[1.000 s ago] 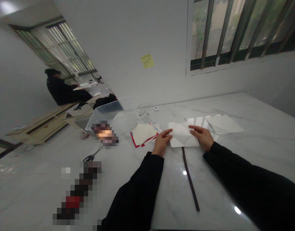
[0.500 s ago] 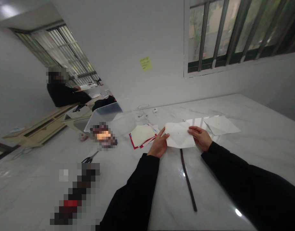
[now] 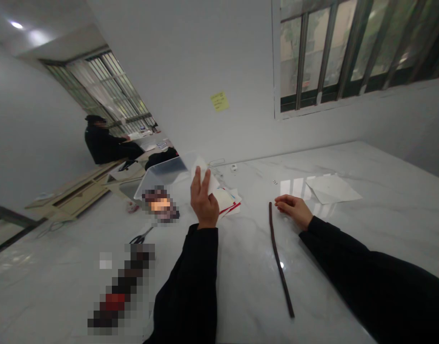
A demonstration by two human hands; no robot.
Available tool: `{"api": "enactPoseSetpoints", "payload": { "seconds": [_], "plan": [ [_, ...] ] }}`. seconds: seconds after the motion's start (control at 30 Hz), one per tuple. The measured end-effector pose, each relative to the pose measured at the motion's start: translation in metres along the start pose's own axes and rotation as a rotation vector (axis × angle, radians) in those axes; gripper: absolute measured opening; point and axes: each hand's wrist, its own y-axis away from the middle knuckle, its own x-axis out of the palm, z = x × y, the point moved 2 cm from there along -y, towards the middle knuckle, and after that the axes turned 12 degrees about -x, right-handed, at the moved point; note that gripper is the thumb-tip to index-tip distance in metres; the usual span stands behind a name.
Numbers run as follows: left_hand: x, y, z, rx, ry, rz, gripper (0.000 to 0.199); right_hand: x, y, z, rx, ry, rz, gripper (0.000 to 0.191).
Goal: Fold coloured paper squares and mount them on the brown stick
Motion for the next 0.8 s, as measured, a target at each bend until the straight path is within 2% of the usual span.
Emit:
{"api": "enactPoseSetpoints", "payload": {
  "seconds": [0.07,0.13,0.23,0.33,0.43,0.5,0.6,0.73,0.8],
  "plan": [
    [0.006,0.002,0.025,0.030,-0.229,0.191,0.053,0.004,0.003,0.000,-0.077,0.138,0.063,0.022],
    [0.021,0.014,0.055,-0.075,-0.384,0.388,0.050,0.010,0.007,0.002,-0.159,0.299,0.142,0.018],
    [0.045,0.034,0.091,-0.222,-0.460,0.593,0.058,0.017,0.014,0.008,-0.249,0.462,0.215,0.017],
    [0.054,0.042,0.105,-0.196,-0.446,0.586,0.067,0.013,0.013,0.015,-0.337,0.554,0.223,0.017],
    [0.053,0.041,0.107,-0.159,-0.467,0.577,0.066,-0.008,0.002,0.023,-0.519,0.791,0.170,0.019],
    [0.052,0.041,0.107,-0.135,-0.498,0.584,0.064,-0.033,-0.010,0.023,-0.602,0.944,0.134,0.020],
    [0.052,0.040,0.105,-0.105,-0.521,0.557,0.064,-0.081,-0.026,0.017,-0.632,1.124,0.052,0.027],
    [0.049,0.036,0.091,-0.047,-0.510,0.369,0.068,-0.139,-0.036,-0.003,-0.598,1.324,-0.065,0.044],
    [0.048,0.035,0.077,0.018,-0.481,0.302,0.063,-0.156,-0.037,-0.015,-0.524,1.375,-0.048,0.054]
  ]
}}
